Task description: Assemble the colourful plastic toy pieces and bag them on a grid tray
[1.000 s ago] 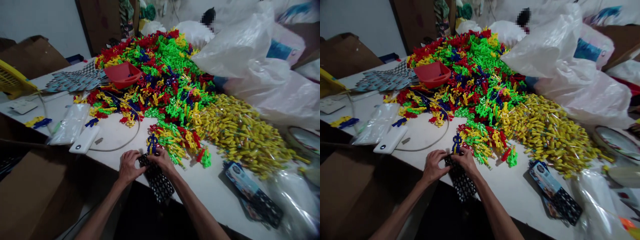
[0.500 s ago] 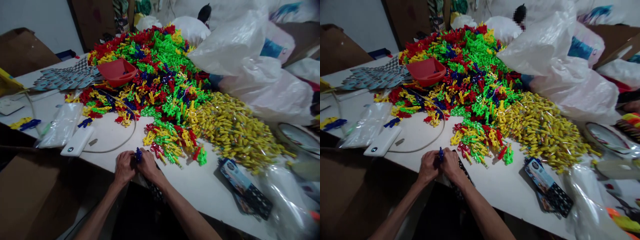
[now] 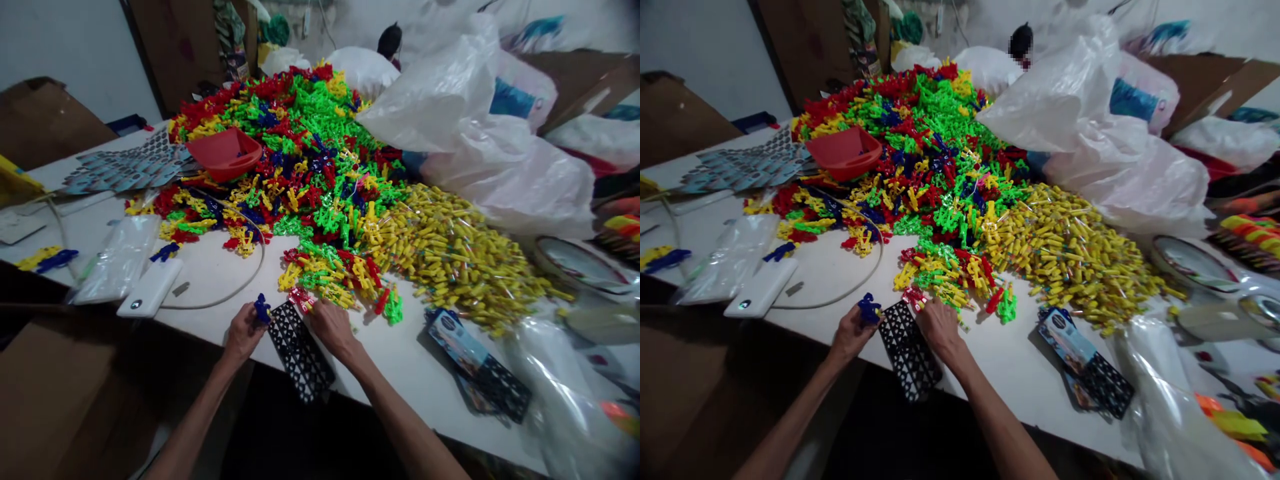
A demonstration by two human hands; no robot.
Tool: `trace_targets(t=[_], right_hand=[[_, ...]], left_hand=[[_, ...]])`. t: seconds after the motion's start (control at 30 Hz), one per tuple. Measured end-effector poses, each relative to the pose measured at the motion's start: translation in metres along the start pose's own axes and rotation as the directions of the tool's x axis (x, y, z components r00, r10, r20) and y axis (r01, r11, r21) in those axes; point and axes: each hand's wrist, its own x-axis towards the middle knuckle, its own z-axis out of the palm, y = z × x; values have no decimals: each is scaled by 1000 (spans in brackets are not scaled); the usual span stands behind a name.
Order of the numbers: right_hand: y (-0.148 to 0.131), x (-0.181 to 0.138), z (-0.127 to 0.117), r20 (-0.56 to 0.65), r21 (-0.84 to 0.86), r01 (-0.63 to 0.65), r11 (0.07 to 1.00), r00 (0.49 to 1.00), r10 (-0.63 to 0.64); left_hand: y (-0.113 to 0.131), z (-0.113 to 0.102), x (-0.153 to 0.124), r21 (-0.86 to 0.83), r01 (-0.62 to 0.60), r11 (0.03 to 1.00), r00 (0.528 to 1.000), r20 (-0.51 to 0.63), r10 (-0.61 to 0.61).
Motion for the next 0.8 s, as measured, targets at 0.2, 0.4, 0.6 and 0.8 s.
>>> trace_targets(t=[0.2,0.4,0.6,0.8], right_hand=[[-12,-2,0,181,661,-148,735,983,35],[-36,-21,27,81,785,-153,600,986,146],[-41,-17,25,30,680,-130,722,988,150],[-39,-11,21,-13,610,-104,785,990,141]], left_hand=[[5,0,-3,-59,66,996,997,38,-64],[12,-3,-4,-43,36,998,999,41,-34],[8,-5,1,-129,72,989,992,113,-58],[11,-16,9,-107,25,994,981,194,-4]])
